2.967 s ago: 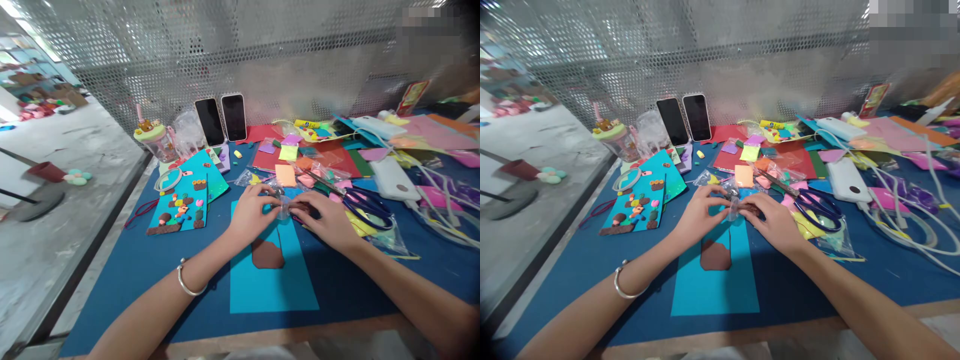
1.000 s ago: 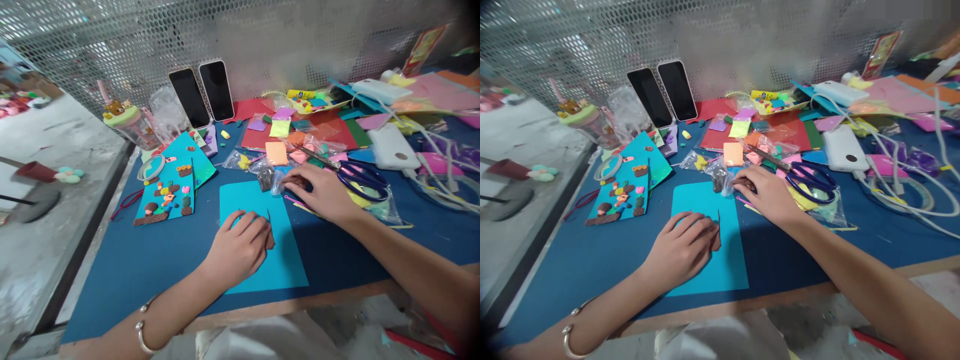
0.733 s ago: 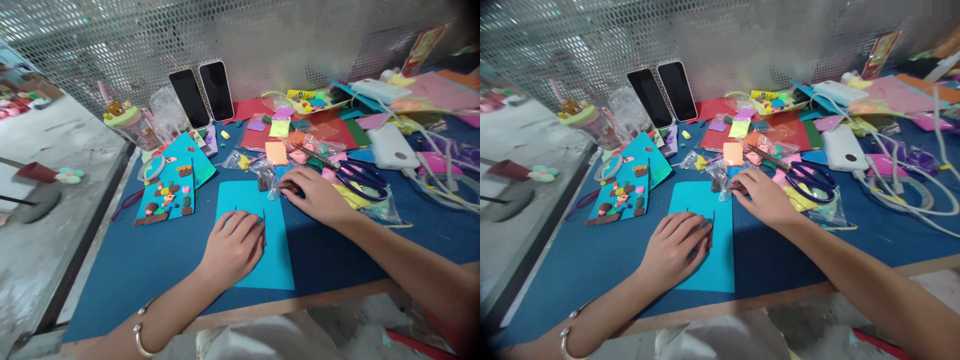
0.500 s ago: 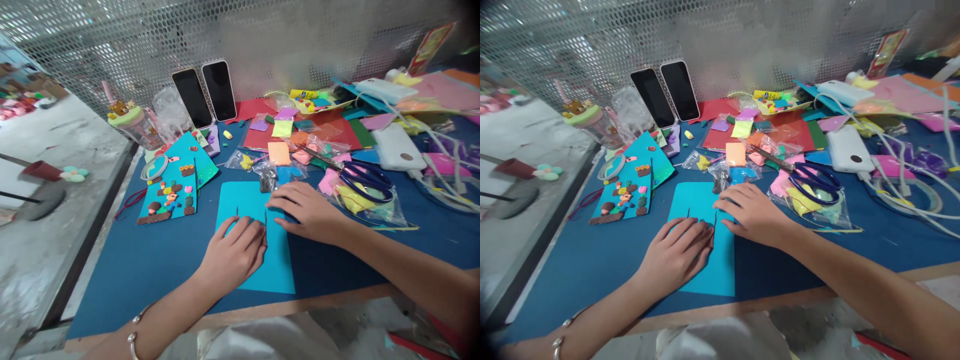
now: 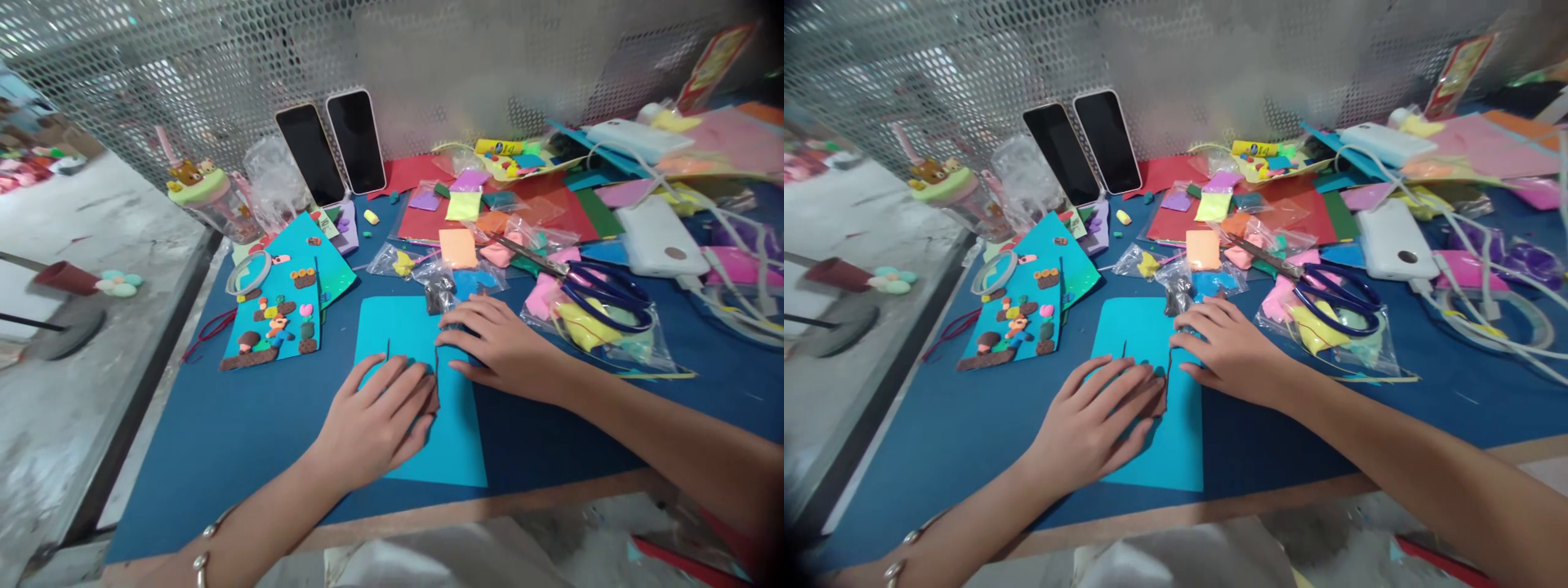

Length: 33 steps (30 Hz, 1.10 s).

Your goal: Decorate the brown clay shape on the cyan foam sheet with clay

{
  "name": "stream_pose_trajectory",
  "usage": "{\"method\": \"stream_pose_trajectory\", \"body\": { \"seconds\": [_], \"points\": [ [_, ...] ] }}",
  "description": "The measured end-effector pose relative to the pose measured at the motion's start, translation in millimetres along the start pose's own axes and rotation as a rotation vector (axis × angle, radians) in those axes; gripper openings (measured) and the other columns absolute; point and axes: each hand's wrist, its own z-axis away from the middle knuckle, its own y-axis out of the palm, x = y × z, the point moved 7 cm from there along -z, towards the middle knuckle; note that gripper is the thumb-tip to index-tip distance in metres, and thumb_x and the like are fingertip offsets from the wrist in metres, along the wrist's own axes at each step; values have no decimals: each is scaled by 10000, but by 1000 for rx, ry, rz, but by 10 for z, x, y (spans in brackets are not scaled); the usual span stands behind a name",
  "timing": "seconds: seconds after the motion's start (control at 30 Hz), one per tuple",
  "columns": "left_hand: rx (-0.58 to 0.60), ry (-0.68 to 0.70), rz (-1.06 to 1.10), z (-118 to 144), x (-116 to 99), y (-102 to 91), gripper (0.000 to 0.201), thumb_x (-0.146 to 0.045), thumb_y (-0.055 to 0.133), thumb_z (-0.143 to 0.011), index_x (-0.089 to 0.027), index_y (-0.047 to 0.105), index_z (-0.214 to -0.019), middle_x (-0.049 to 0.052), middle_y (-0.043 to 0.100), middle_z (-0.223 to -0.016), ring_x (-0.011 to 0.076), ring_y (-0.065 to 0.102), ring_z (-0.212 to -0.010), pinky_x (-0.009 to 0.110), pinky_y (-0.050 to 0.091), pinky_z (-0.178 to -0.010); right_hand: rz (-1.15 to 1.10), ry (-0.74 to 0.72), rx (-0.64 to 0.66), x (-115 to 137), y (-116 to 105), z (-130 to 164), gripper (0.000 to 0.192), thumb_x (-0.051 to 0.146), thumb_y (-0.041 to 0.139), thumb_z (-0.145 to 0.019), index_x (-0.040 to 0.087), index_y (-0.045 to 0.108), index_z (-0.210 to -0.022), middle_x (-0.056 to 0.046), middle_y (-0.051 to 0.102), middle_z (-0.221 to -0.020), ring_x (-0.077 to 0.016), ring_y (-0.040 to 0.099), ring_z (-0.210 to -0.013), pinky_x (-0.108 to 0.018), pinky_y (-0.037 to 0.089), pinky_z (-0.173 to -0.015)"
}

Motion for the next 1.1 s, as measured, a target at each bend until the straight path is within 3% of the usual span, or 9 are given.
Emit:
{"method": "stream_pose_trajectory", "body": {
  "seconds": [0.3, 0.43, 0.63, 0.9, 1.1],
  "points": [
    [-61, 91, -221, -38, -149, -11, 259, -282, 494, -942, -170, 681, -1082, -3, 711, -1083, 190, 613, -1045, 375, 390, -1005, -15, 26, 40, -16, 24, 9, 254, 324, 500, -911, 205, 615, -1104, -108, 602, -1203, -282, 482, -1164, -490, 329, -1040],
    [-76, 46, -174, 19, -67, -59, 262, -286, 489, -932, -178, 683, -1071, 7, 695, -1149, 216, 612, -1066, 397, 401, -994, -17, 30, 55, -18, 28, 9, 252, 317, 492, -915, 208, 610, -1109, -105, 598, -1207, -278, 485, -1166, -488, 316, -1051],
    [-7, 19, -53, 59, -5, -11, 289, -315, 461, -942, -212, 676, -1105, -1, 683, -1169, 209, 594, -1095, 395, 374, -1044, -20, 29, 50, -12, 25, 7, 242, 312, 497, -915, 210, 610, -1104, -96, 600, -1196, -268, 484, -1163, -480, 310, -1055],
    [-23, 43, -122, 51, -56, 29, 298, -320, 465, -948, -179, 691, -1082, 2, 684, -1159, 208, 572, -1121, 400, 322, -1100, -40, 46, 61, -20, 30, 6, 232, 310, 500, -918, 212, 604, -1101, -82, 595, -1194, -265, 474, -1167, -485, 304, -1060],
    [20, 33, -113, 59, -31, 49, 329, -347, 441, -965, -224, 645, -1192, -26, 646, -1242, 198, 557, -1139, 399, 304, -1113, -43, 63, 76, -23, 33, 7, 231, 299, 506, -915, 208, 601, -1105, -82, 589, -1199, -276, 457, -1184, -496, 312, -1054]
  ]
}}
